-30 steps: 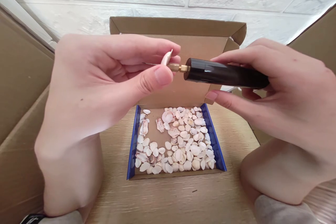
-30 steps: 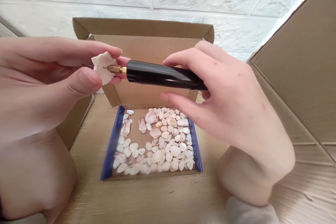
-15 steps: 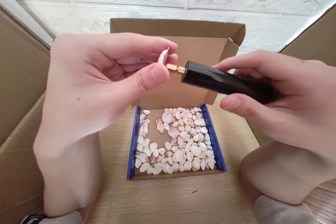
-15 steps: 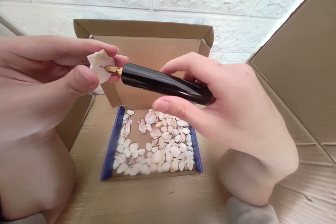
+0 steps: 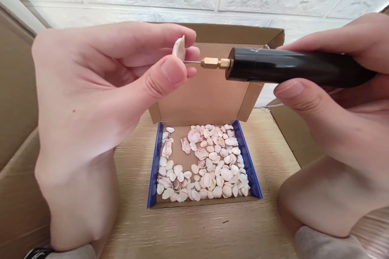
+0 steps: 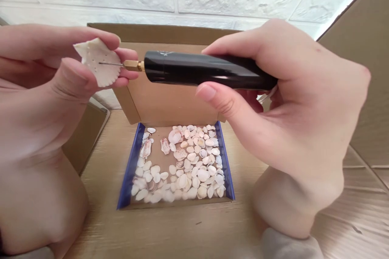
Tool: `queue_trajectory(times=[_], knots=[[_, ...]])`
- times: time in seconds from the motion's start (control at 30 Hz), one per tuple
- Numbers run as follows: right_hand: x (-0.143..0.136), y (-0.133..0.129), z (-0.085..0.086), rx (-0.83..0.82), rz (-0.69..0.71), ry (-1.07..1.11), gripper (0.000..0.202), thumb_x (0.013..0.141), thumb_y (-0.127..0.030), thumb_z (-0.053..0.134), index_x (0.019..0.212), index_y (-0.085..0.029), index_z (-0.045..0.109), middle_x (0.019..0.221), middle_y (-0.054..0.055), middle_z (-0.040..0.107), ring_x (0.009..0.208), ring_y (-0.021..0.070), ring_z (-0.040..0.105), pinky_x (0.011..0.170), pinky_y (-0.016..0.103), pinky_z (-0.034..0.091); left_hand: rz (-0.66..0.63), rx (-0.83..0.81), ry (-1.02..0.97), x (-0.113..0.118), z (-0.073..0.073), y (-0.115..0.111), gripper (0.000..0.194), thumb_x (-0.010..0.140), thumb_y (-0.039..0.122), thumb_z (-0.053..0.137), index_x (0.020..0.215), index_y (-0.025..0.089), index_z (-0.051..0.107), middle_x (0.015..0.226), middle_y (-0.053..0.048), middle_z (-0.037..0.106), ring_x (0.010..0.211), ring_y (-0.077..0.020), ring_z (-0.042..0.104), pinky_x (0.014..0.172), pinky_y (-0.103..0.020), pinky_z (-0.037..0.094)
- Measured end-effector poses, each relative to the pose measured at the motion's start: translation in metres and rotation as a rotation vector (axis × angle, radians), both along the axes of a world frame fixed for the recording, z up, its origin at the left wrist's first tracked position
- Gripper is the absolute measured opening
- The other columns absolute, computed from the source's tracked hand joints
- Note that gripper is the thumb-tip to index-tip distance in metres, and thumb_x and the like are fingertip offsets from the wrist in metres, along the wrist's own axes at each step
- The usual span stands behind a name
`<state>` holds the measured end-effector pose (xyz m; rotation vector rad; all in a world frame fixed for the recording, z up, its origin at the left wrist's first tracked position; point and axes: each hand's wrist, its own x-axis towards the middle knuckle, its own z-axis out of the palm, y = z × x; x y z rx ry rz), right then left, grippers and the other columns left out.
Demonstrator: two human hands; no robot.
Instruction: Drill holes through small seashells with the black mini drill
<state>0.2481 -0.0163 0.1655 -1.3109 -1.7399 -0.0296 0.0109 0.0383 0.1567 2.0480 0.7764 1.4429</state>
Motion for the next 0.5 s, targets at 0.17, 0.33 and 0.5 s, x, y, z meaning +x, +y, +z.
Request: queue_trajectory(times=[0.17, 0.33, 0.5], knots=[[-0.0057, -0.0027, -0.0009, 0.04, -0.026, 0.004, 0.018, 0.09, -0.038, 0.061, 0.105, -0.032, 0.067, 0.107, 0.004, 0.066, 0.103, 0.0277, 0.061, 0.087, 0.041, 0.044, 0.006, -0.029, -0.04, -0.0004, 0.002, 0.0008, 0.034, 0.077, 0.032, 0.08, 0.108, 0.02, 0.078, 0.107, -0.008, 0.076, 0.092, -0.0323, 0.073, 0.083, -0.048, 0.064], [-0.0002, 0.0022, 0.0033, -0.073, -0.004, -0.137, 0.018, 0.087, -0.045, 0.062, 0.087, -0.03, 0.072, 0.06, -0.002, 0.058, 0.054, 0.0169, 0.05, 0.055, 0.037, 0.035, -0.019, -0.018, -0.034, 0.0013, 0.0001, 0.0028, 0.034, 0.076, 0.031, 0.081, 0.109, 0.022, 0.078, 0.107, -0.007, 0.076, 0.096, -0.0324, 0.073, 0.081, -0.046, 0.065], [0.0018, 0.0022, 0.002, -0.097, -0.015, -0.154, 0.017, 0.088, -0.045, 0.062, 0.089, -0.029, 0.068, 0.066, -0.003, 0.06, 0.057, 0.0152, 0.05, 0.057, 0.037, 0.037, 0.004, -0.022, -0.035, 0.0004, 0.0009, 0.0026, 0.032, 0.077, 0.032, 0.081, 0.108, 0.023, 0.078, 0.107, -0.006, 0.076, 0.094, -0.0307, 0.073, 0.079, -0.044, 0.065]])
